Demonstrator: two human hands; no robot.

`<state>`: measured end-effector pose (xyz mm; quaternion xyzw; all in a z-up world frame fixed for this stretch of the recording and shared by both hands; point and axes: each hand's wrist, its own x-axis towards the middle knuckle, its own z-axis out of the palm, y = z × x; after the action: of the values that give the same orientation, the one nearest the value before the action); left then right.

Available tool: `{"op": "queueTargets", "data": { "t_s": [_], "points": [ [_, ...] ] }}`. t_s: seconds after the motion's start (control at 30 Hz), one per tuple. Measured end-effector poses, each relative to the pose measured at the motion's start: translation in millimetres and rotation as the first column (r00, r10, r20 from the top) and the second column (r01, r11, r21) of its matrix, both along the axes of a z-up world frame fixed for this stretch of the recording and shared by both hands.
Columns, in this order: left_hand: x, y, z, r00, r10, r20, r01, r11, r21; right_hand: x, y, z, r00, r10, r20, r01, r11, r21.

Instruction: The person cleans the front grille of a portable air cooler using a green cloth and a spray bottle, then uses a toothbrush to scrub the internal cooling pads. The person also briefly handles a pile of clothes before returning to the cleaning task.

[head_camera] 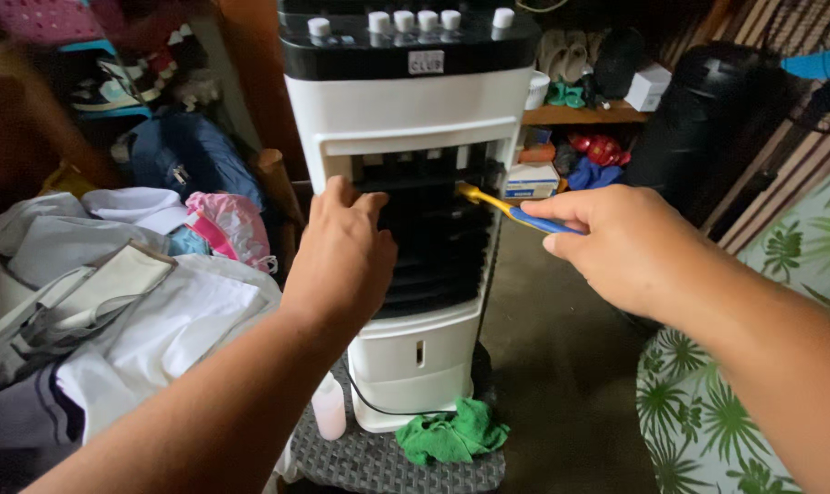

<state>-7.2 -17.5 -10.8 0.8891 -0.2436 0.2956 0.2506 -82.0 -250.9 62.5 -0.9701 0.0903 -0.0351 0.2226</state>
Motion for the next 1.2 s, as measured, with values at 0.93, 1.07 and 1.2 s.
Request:
{"op": "queueTargets", "data": {
  "t_s": [0.93, 1.07, 1.2],
  "points": [
    [-6, -14, -8, 0.997, 0.07, -0.033, -0.064, 0.986, 0.155, 2, 13, -3, 0.999, 0.0, -0.04, 0.002, 0.998, 0.057],
    [-6, -21, -9, 0.995, 0.095, -0.037, -0.088, 0.984, 0.155, -3, -11, 1, 0.996, -0.036, 0.077, 0.051, 0.976, -0.209],
    [-4, -22, -6, 0.991, 0.116, -0.073, -0.101, 0.978, 0.182, 22, -24, -22, 0.91, 0.259, 0.323, -0.113, 0.906, -0.408]
  ]
}}
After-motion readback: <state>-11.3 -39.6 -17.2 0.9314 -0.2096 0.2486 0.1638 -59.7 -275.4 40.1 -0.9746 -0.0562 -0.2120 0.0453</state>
